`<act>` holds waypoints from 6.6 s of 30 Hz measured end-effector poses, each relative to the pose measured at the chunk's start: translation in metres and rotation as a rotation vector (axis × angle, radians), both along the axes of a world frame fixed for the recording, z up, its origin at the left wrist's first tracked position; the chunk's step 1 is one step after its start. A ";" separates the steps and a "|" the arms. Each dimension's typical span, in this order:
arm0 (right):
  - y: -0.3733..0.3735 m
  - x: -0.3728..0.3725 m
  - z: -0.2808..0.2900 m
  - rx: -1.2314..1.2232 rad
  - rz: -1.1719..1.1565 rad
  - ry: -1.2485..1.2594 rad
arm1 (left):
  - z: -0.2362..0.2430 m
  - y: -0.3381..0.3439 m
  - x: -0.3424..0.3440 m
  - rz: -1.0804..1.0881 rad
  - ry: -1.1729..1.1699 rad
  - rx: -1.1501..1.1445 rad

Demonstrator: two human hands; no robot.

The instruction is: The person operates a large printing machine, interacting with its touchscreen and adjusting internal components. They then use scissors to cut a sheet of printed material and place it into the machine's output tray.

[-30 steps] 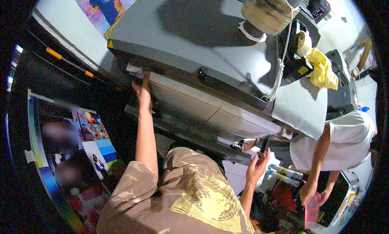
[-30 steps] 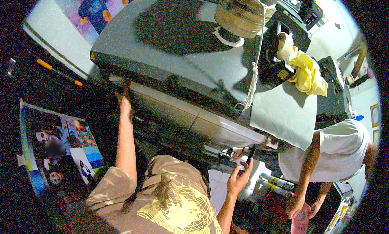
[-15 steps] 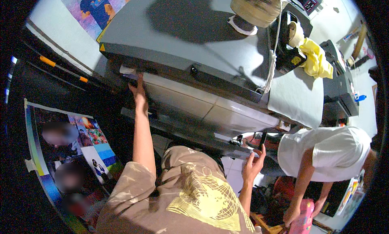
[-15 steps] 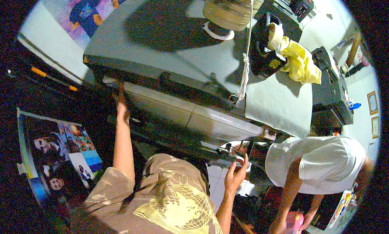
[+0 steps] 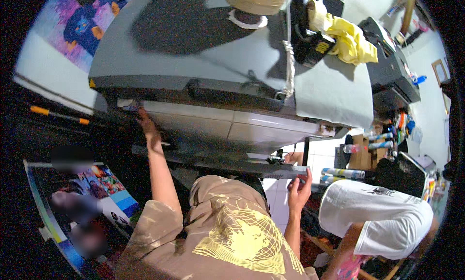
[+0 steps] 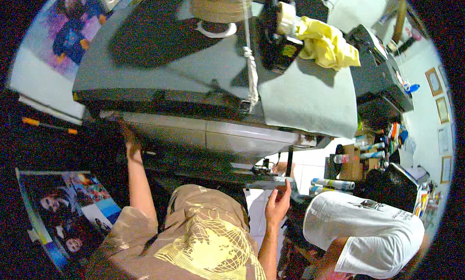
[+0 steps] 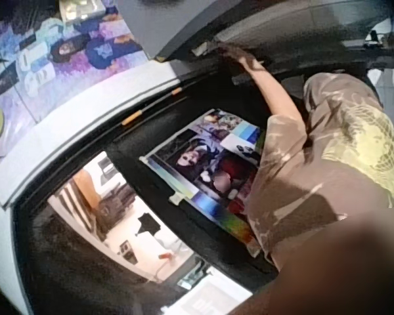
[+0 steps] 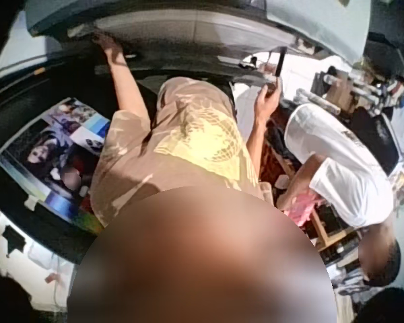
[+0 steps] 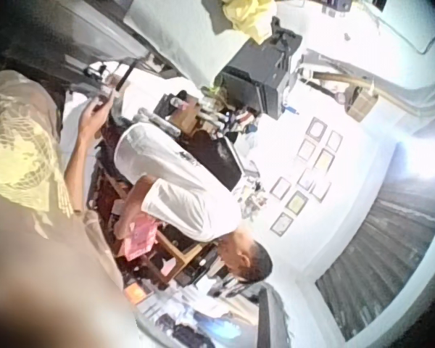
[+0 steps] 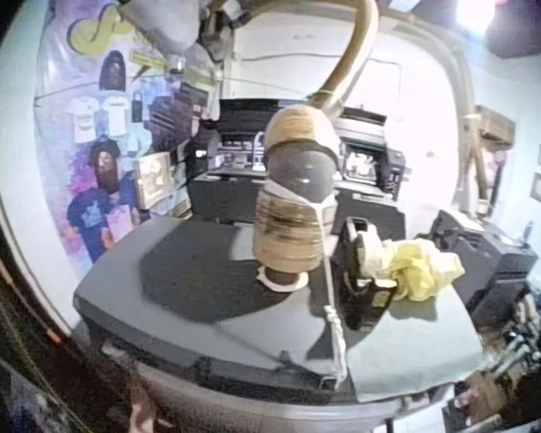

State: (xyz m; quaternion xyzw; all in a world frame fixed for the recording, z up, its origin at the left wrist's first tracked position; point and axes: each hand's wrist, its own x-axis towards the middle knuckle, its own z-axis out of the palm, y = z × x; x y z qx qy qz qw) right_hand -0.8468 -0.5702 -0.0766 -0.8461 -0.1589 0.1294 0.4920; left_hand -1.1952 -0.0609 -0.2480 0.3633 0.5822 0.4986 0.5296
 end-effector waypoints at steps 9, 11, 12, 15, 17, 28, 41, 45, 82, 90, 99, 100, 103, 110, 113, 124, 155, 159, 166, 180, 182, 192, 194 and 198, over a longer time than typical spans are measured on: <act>-0.039 -0.004 -0.026 -0.059 -0.134 -0.026 | 0.047 -0.030 0.013 -0.093 -0.226 -0.007; -0.050 -0.004 -0.033 -0.072 -0.191 0.023 | 0.065 -0.039 0.022 -0.070 -0.240 -0.092; -0.056 -0.004 -0.037 -0.088 -0.214 0.029 | 0.068 -0.042 0.022 -0.032 -0.182 -0.148; -0.074 -0.003 -0.047 -0.017 -0.257 0.080 | 0.047 -0.048 0.009 -0.012 -0.106 0.043; -0.087 0.000 -0.054 -0.045 -0.280 0.139 | 0.015 -0.052 -0.019 0.106 -0.188 -0.014; -0.171 0.031 -0.121 -0.065 -0.463 0.276 | -0.069 -0.145 -0.085 0.529 0.446 -0.170; -0.387 0.150 -0.207 -0.261 -0.486 0.957 | -0.103 -0.406 0.138 -0.825 0.708 -0.068; -0.460 0.166 -0.200 -0.234 -0.648 1.075 | -0.085 -0.473 0.255 -1.048 0.770 -0.496; -0.074 1.007 -0.079 0.131 -0.281 0.318 | -0.096 -0.184 0.916 -1.446 0.942 -0.476; 0.059 1.205 -0.021 0.256 -0.143 0.238 | -0.112 -0.142 1.056 -1.189 0.671 -0.701; 0.211 1.450 0.073 0.477 -0.061 0.069 | -0.120 -0.064 1.194 -0.993 0.373 -0.842; 0.227 1.477 0.084 0.472 -0.045 0.028 | -0.116 -0.049 1.207 -0.850 0.055 -1.018; 0.272 1.549 0.112 0.432 -0.079 -0.018 | -0.117 -0.032 1.246 -1.122 0.209 -0.482; 0.332 1.722 0.142 0.065 -0.274 -0.606 | -0.149 0.023 1.325 -1.684 0.797 0.590; 0.345 1.812 0.140 -0.081 -0.329 -0.555 | -0.159 0.055 1.357 -1.571 0.882 0.145; 0.334 1.988 0.140 -0.779 -0.082 -0.154 | -0.144 0.215 1.528 -0.652 -0.010 -0.628; 0.483 1.676 0.166 0.853 0.900 0.633 | -0.054 -0.173 1.449 -0.135 0.247 -0.531; 0.481 1.595 0.170 0.711 0.955 0.804 | -0.065 -0.254 1.415 -0.151 0.475 -0.664; 0.464 1.457 0.159 0.412 1.532 0.910 | -0.067 -0.400 1.387 0.266 0.398 -0.967; 0.365 1.005 0.137 -0.315 2.543 1.355 | -0.143 -0.632 1.252 0.918 0.058 -0.831; 0.346 0.948 0.130 -0.407 2.656 1.378 | -0.119 -0.660 1.232 1.064 -0.063 -0.789; 0.261 0.743 0.117 -0.985 3.105 0.990 | -0.103 -0.671 1.202 1.498 -0.055 -0.699; 0.241 0.704 0.115 -1.003 3.152 0.956 | -0.118 -0.658 1.195 1.355 -0.148 -0.740; 0.193 0.615 0.105 -1.022 3.246 0.910 | -0.136 -0.673 1.152 1.143 -0.212 -0.644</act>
